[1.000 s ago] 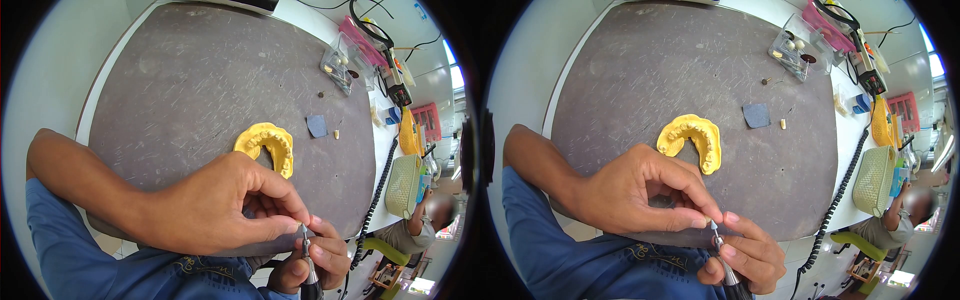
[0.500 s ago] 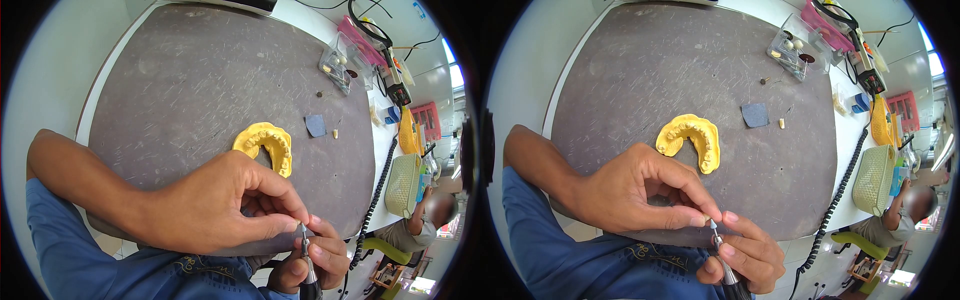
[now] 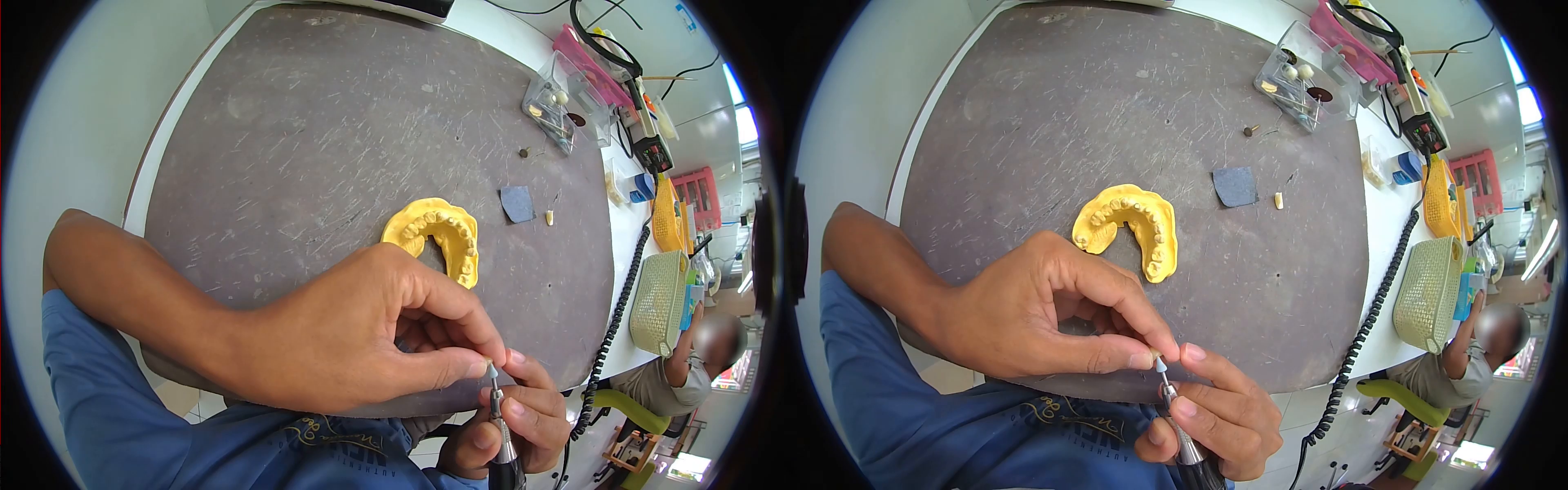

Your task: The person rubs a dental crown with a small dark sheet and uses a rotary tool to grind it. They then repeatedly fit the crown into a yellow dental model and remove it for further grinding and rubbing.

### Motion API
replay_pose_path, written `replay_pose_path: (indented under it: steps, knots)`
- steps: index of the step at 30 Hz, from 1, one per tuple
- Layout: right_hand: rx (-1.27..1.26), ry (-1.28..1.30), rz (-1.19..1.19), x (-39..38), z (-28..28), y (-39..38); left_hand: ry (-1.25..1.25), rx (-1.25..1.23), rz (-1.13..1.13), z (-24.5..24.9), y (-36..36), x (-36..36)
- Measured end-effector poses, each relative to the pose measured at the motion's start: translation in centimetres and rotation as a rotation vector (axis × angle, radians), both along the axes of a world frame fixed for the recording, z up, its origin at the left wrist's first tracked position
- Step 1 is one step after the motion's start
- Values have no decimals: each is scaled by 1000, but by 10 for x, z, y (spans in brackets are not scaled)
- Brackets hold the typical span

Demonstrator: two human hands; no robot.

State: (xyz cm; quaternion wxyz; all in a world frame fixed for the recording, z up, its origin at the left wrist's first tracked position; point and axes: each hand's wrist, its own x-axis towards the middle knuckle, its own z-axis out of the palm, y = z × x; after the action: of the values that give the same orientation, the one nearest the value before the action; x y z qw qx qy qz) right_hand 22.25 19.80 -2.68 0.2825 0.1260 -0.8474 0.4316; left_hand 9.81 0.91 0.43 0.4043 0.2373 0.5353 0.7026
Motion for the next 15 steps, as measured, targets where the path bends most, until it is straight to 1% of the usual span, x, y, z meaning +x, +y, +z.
replay_pose_path:
  steps: [4,15]
  knots:
    - [-24,-17,29,1,-1,1,4,8,5,0,0,0]
    - [-34,-22,16,3,0,-1,2,9,11,-1,-1,3]
